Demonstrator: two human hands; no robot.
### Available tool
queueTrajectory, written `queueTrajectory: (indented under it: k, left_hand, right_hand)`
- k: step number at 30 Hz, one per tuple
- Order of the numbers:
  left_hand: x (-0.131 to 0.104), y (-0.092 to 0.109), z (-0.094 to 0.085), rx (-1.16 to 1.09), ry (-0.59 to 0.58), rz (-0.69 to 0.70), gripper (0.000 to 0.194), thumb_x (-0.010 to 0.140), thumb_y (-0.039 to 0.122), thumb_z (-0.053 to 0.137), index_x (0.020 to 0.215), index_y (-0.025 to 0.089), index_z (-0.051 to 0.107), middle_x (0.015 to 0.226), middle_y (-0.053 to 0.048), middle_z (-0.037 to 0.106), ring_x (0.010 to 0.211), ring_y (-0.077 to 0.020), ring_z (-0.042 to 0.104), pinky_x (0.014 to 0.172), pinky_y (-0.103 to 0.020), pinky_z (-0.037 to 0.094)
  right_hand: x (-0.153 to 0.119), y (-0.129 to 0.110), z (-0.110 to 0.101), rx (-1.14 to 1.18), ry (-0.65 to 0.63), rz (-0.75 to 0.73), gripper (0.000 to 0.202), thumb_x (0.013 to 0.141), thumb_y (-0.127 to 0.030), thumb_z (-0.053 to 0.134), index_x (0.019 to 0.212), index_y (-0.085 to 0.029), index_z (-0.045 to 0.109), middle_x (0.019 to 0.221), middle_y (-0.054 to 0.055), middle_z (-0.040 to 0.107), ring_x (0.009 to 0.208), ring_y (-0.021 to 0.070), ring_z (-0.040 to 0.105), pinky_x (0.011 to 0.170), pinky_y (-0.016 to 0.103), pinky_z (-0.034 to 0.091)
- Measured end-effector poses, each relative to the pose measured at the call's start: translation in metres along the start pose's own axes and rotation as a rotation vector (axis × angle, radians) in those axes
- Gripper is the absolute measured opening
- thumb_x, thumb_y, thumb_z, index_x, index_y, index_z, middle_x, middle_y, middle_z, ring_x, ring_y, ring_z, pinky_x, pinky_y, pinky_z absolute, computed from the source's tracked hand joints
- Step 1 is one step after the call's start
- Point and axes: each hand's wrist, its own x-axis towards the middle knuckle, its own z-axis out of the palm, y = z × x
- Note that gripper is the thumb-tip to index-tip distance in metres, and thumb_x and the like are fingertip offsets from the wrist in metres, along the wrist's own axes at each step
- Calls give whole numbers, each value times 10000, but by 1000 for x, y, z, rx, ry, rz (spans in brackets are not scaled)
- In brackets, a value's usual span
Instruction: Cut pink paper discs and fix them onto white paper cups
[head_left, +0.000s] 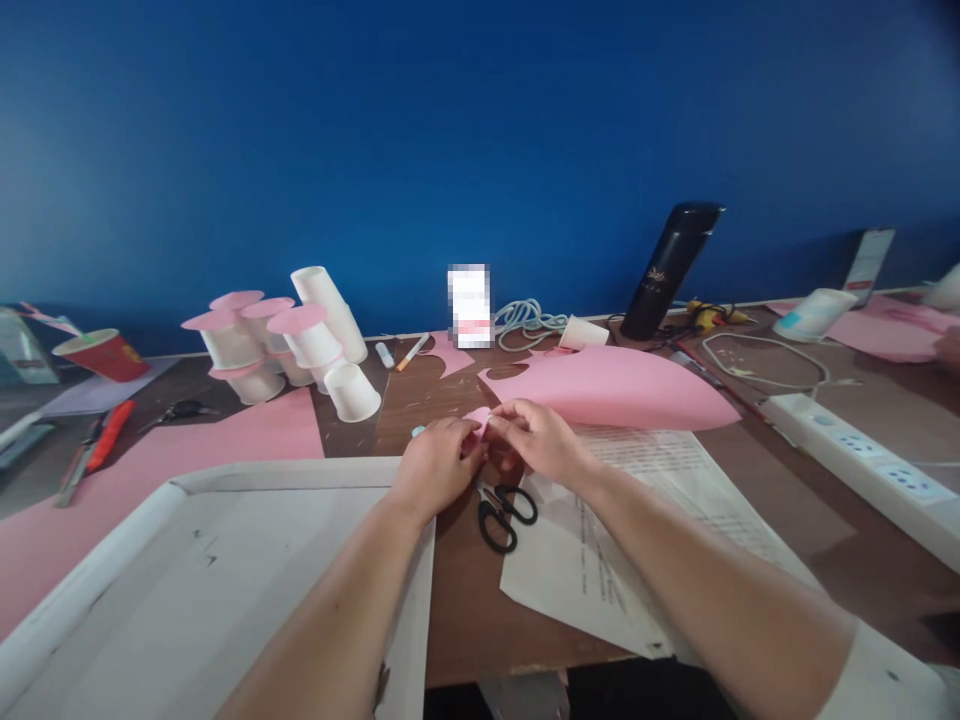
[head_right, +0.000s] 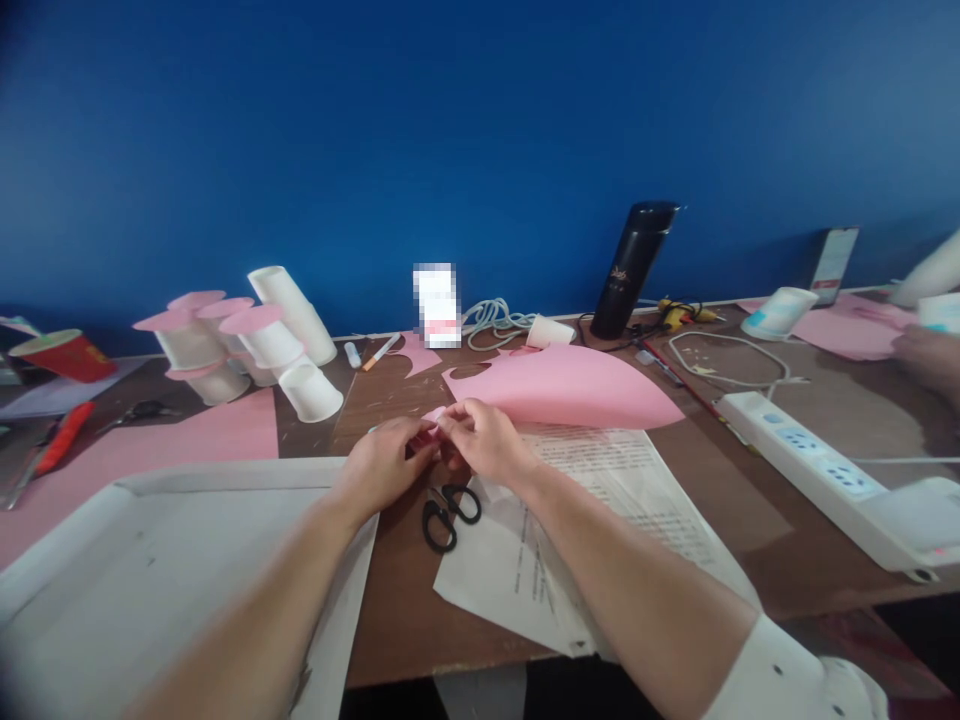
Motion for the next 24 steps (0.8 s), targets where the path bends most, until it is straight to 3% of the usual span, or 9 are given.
queueTrajectory:
  k: [4,11,17,24]
  left_hand:
    - [5,1,2,-33,2,-54,243,889,259,460,745,212,651,844,-36,677,834,-179,611,722,-269,425]
    - [11,-1,4,-50,-19,-186,259,890,318,457,795,219,677,892,-53,697,863,-201,625,717,-277,427]
    - [12,-2,5,-26,-26,-164,256,885,285,447,760,203,655,873,-68,689,854,-216,627,698,-285,421]
    - [13,-4,4,-10,-49,-173,244,882,267,446,763,189,644,880,-79,692,841,-214,633,681,-282,413]
  right_hand:
    - [-1,2,2,-61,-6,-47,222,912,-393,508,1021,-211,575,792,5,715,512,107,647,479,194,473]
    - [1,6,-1,-528,112,-315,127,886,-262,535,938,-200,634,947,41,699,861,169,642,751,260,449]
    - [0,1,3,-863,69,-363,161,910,-258,477,927,-203,628,944,44,644,823,162,612,673,236,394]
    - [-4,-4,8,-1066,57,-384,176,936,-283,450,941,-220,614,971,32,626,854,171,601,582,248,355]
